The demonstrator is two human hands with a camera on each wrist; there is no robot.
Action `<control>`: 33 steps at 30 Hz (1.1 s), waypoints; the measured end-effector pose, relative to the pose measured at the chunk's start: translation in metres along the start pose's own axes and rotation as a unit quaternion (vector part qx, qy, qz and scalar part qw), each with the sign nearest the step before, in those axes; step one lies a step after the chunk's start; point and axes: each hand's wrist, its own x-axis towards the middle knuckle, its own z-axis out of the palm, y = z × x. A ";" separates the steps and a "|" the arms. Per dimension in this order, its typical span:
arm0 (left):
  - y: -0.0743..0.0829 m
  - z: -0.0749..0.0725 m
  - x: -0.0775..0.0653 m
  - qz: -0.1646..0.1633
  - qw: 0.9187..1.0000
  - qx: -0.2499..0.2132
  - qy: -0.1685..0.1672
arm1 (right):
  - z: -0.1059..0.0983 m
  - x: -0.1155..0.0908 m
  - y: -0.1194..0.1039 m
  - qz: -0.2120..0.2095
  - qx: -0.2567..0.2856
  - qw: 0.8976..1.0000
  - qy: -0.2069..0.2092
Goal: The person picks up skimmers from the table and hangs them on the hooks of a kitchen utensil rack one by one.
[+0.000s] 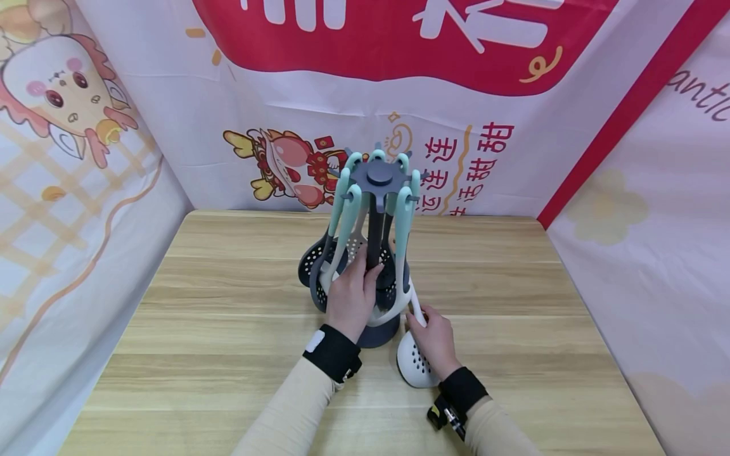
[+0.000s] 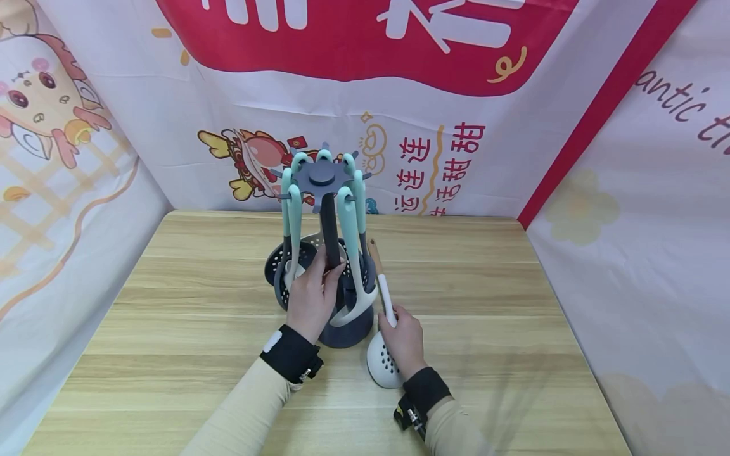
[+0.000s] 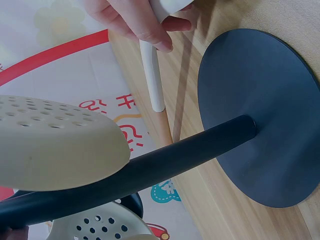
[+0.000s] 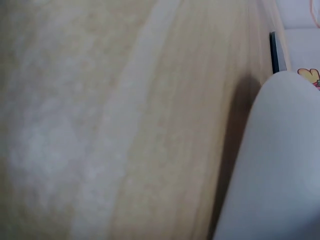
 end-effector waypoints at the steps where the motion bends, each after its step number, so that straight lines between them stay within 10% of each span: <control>1: 0.000 0.000 0.000 0.000 1.000 -0.001 0.000 | 0.000 0.000 0.000 0.001 -0.002 1.000 0.000; 33: -0.001 0.001 0.000 0.007 1.000 0.000 0.006 | 0.006 0.004 0.007 -0.002 0.004 1.000 0.005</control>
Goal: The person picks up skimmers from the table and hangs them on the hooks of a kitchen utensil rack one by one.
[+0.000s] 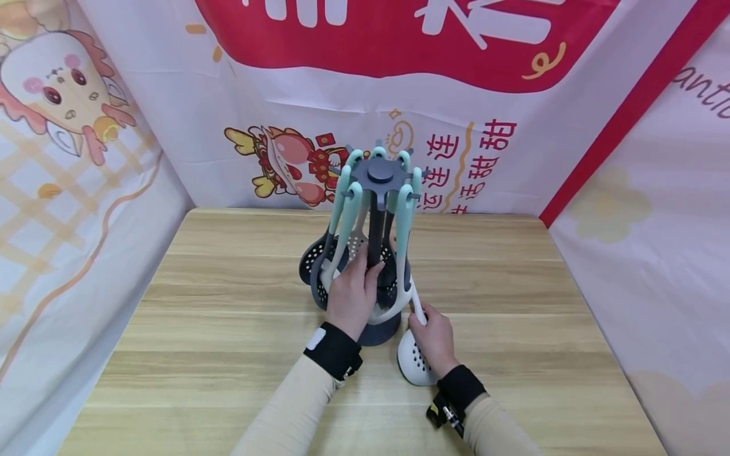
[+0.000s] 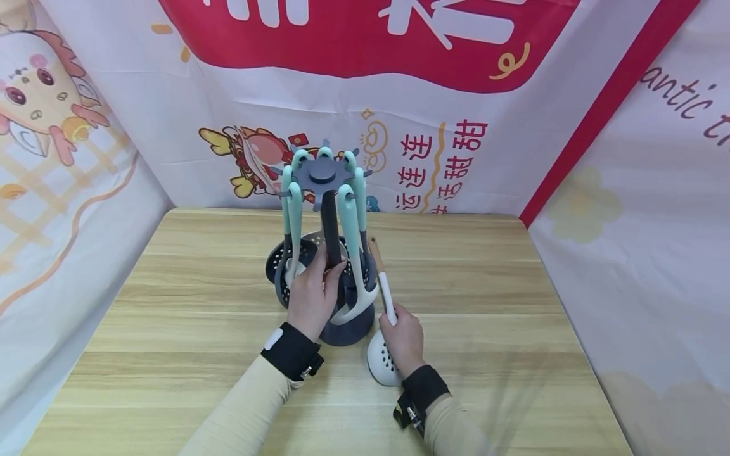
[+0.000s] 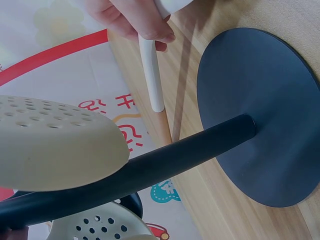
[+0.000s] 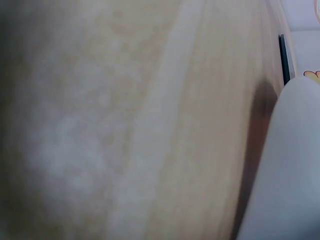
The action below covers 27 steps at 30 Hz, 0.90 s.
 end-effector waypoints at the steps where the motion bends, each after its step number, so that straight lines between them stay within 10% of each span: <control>1: 0.000 0.000 0.000 0.000 1.000 0.001 0.000 | 0.000 0.000 0.000 0.000 0.003 1.000 0.000; 27: 0.002 0.002 -0.001 0.008 1.000 0.000 0.014 | -0.003 -0.008 0.003 -0.027 0.052 0.995 0.080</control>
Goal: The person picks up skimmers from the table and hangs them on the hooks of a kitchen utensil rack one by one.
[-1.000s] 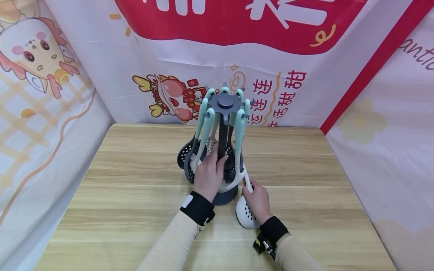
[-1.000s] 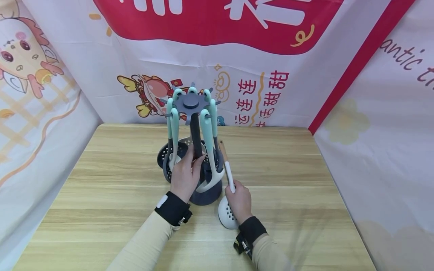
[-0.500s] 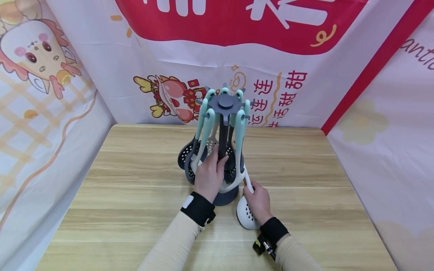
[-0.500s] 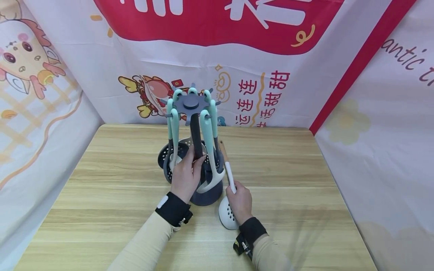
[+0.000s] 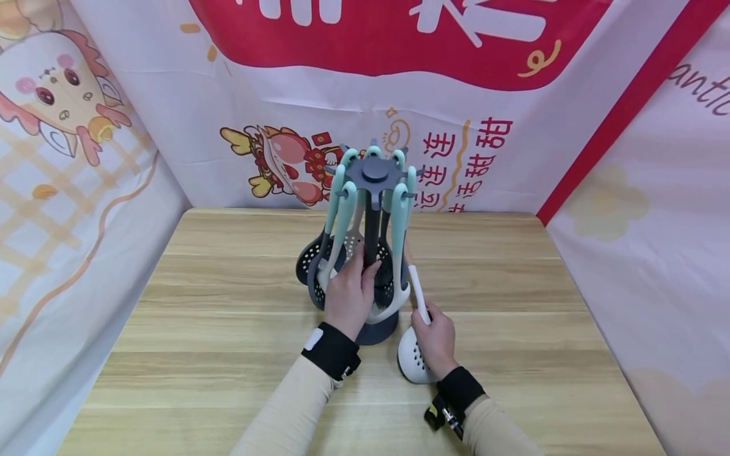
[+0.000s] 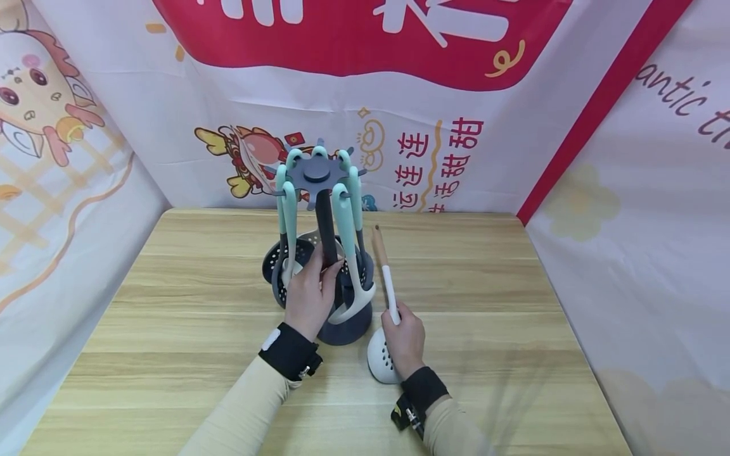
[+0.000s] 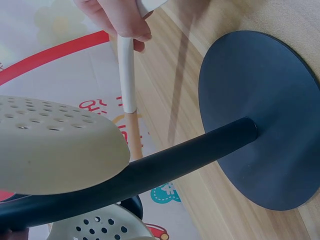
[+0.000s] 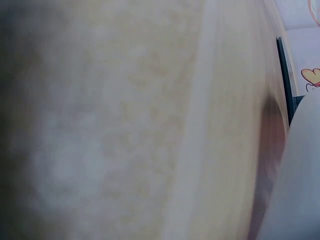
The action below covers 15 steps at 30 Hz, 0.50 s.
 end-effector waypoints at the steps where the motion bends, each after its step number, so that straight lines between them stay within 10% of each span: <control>1: 0.000 0.000 0.000 0.000 1.000 0.000 0.000 | 0.000 -0.001 0.000 -0.001 0.002 1.000 0.005; 15: 0.000 0.000 0.000 0.002 1.000 0.000 0.002 | -0.004 -0.008 -0.001 -0.016 0.047 0.997 0.062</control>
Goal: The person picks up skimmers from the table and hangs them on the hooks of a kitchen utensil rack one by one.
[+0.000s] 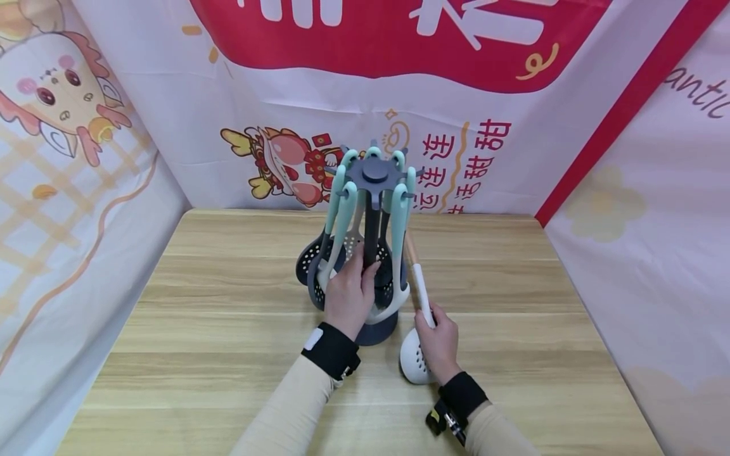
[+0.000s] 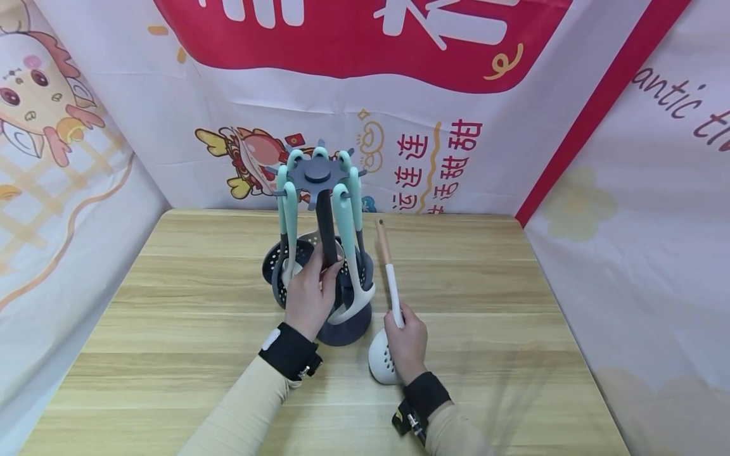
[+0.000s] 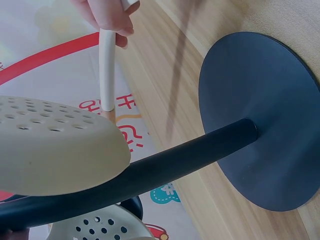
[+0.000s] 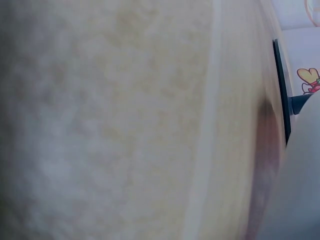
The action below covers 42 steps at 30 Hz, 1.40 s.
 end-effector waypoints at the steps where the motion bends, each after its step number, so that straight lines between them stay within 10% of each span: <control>1: 0.000 0.000 0.000 0.000 1.000 0.000 0.000 | -0.001 -0.001 0.000 -0.003 0.005 1.000 0.005; 42: 0.006 -0.008 0.002 -0.023 0.999 -0.027 -0.033 | -0.030 -0.037 -0.018 -0.174 0.129 0.971 0.101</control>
